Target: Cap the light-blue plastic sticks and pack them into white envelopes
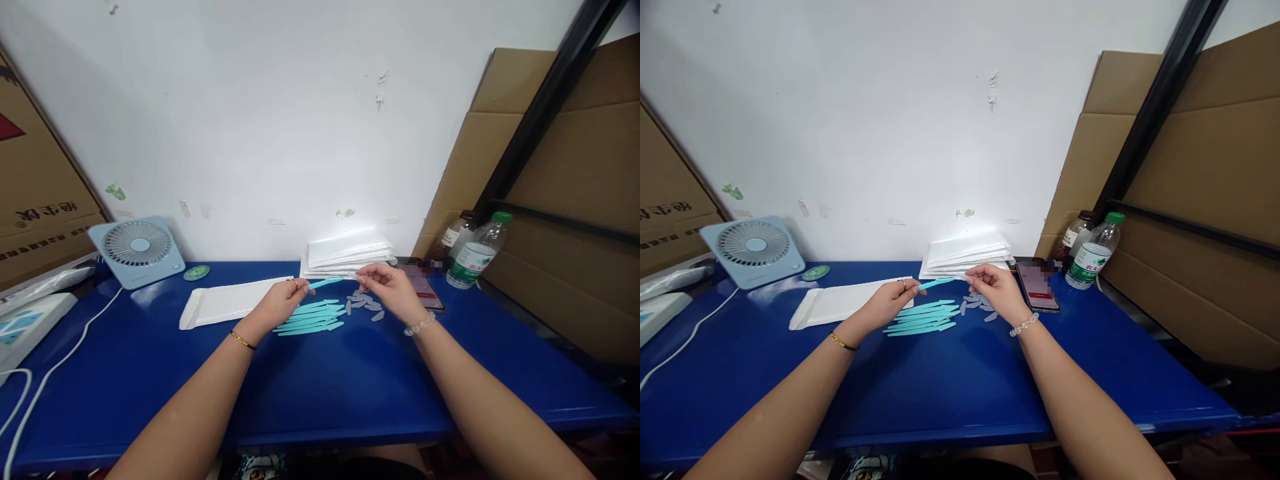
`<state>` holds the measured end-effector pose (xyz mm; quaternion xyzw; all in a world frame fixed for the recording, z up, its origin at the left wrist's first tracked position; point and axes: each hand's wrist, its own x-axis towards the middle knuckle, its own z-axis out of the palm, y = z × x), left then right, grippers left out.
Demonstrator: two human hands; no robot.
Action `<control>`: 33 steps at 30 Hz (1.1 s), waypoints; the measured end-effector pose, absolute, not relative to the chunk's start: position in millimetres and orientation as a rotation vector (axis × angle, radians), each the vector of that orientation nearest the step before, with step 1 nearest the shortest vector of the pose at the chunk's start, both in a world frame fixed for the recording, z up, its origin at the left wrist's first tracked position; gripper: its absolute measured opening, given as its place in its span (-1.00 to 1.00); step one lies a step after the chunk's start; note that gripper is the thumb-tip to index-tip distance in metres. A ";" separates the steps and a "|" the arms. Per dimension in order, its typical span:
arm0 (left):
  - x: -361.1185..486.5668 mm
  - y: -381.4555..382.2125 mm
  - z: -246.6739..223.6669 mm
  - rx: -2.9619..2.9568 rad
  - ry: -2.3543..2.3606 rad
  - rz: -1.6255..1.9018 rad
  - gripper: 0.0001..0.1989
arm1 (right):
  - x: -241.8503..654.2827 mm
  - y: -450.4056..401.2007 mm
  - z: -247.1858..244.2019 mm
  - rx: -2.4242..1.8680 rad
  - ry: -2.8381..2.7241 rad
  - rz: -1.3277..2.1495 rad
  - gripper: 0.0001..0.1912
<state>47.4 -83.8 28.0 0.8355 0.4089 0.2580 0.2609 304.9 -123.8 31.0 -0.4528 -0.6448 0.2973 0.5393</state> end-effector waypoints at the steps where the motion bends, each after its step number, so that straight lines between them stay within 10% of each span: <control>1: 47.0 -83.3 27.3 2.262 1.102 0.693 -0.54 | 304.0 -123.9 30.3 -1.073 -1.539 0.707 -0.66; 33: 64.0 -116.9 23.8 2.693 1.153 0.118 -0.85 | 318.5 -106.4 1.5 -1.321 -2.467 0.422 -0.91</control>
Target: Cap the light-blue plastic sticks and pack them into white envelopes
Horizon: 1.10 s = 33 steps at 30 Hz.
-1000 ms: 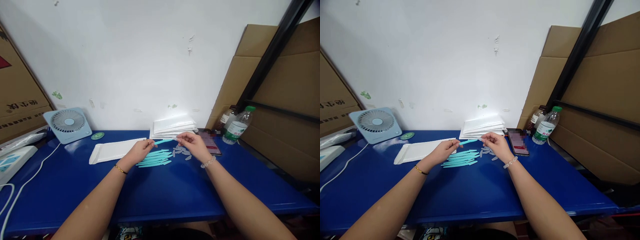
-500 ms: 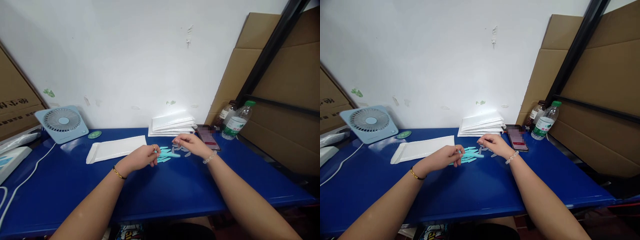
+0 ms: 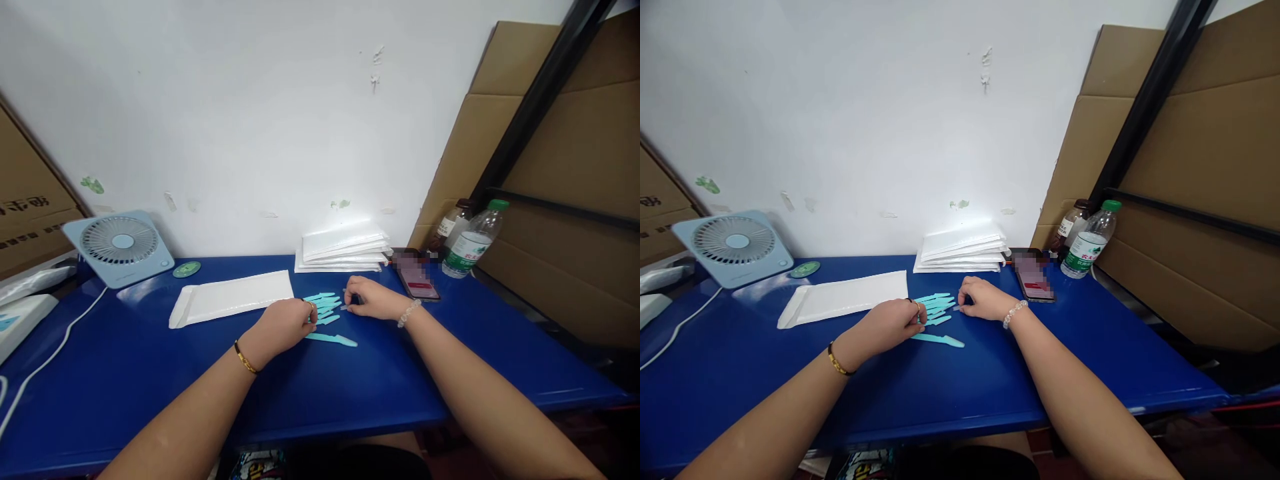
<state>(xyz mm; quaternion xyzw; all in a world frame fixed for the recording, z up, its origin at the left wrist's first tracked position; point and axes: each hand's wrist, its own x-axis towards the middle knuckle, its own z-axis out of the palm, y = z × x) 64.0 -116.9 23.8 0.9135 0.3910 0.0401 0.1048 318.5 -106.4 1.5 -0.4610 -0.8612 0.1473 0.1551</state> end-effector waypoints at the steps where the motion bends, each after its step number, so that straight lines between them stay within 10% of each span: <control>1: 64.0 -115.7 23.8 2.700 1.181 0.127 -0.84 | 318.4 -108.0 3.1 -1.323 -2.474 0.447 -0.91; 24: 51.5 -98.9 27.5 2.348 1.124 0.450 -0.78 | 300.8 -120.2 11.5 -1.313 -2.556 0.263 -0.87; 33: 53.3 -96.3 30.3 2.314 1.027 0.485 -0.60 | 317.5 -123.9 27.9 -1.216 -1.981 0.694 -0.75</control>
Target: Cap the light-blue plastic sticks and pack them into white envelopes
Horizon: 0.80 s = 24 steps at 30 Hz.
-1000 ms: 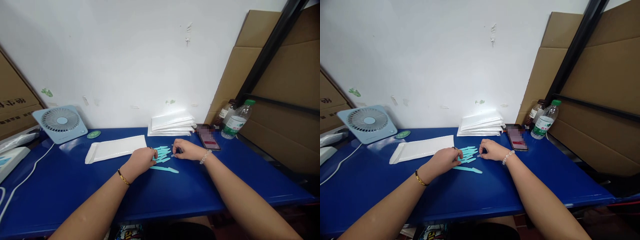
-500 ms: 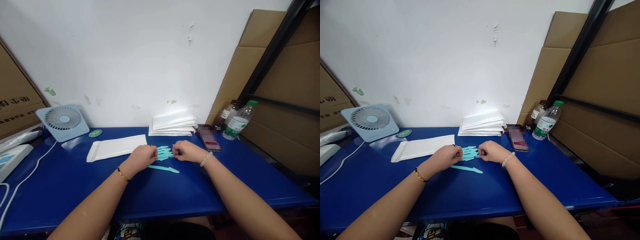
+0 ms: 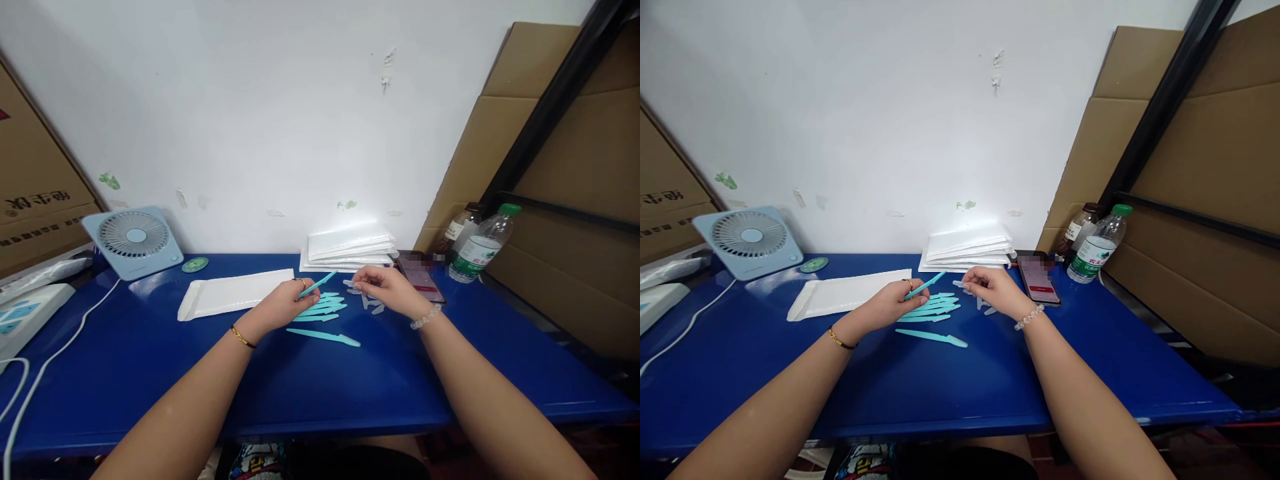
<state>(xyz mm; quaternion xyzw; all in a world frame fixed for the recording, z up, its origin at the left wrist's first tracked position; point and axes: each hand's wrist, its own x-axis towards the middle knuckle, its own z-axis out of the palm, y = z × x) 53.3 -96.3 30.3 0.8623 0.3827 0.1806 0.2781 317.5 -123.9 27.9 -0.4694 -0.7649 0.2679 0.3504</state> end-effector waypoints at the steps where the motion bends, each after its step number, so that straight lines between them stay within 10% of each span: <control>1: 53.0 -96.3 31.3 2.315 1.009 0.469 -0.58 | 317.5 -124.2 29.4 -1.204 -1.937 0.709 -0.73; 24: 56.3 -98.9 31.0 2.361 0.898 0.502 -0.66 | 296.6 -123.2 18.1 -1.082 -1.680 1.122 -0.71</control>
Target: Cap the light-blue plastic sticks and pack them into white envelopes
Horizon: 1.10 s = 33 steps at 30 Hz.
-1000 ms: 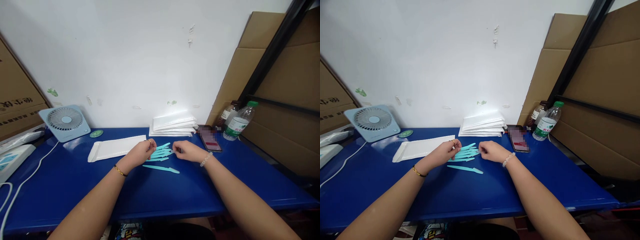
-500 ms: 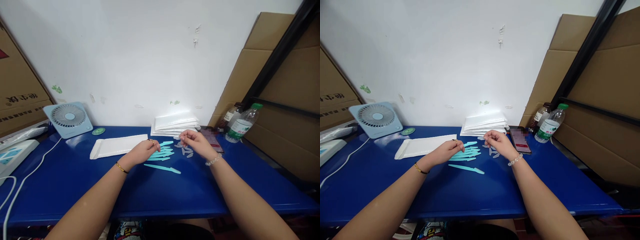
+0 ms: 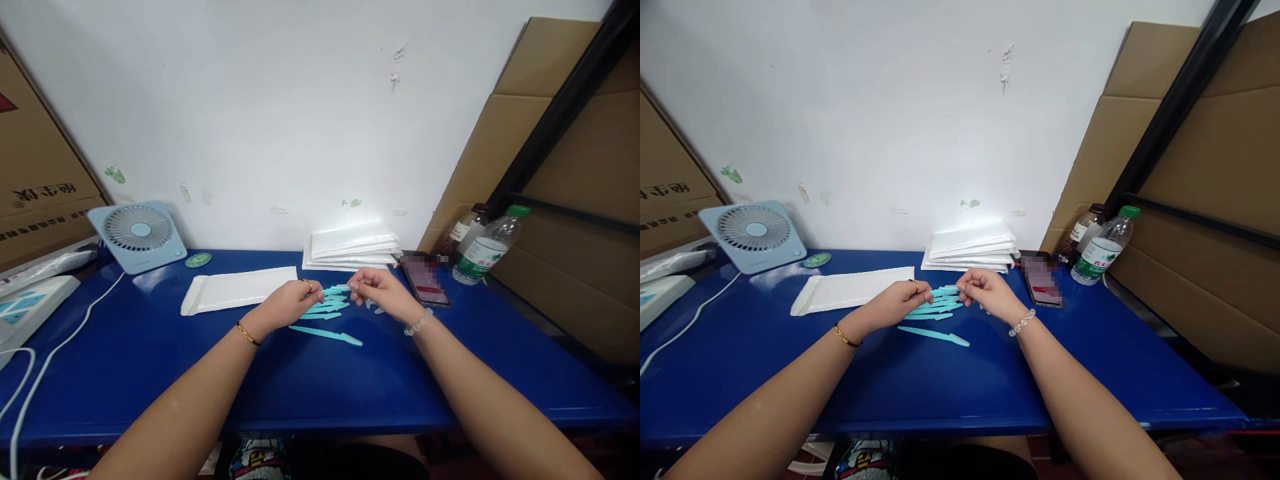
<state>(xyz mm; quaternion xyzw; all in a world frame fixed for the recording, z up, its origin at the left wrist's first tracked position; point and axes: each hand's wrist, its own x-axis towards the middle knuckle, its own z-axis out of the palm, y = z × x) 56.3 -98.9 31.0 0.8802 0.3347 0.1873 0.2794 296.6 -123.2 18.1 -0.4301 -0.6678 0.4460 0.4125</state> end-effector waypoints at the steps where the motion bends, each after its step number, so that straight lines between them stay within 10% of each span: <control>1: 56.7 -99.6 31.0 2.370 0.878 0.481 -0.66 | 295.5 -123.7 17.4 -1.073 -1.701 1.166 -0.71; 7: 58.7 -103.0 25.8 2.481 0.811 0.236 -0.65 | 298.5 -128.1 21.2 -1.132 -1.962 1.320 -0.71; 21: 62.7 -98.3 12.8 2.837 1.170 0.192 -0.86 | 338.7 -120.9 22.4 -1.671 -2.513 0.515 -0.89; 33: 62.0 -98.7 21.7 2.356 1.059 0.563 -0.77 | 313.8 -121.4 19.4 -1.169 -1.708 0.859 -0.85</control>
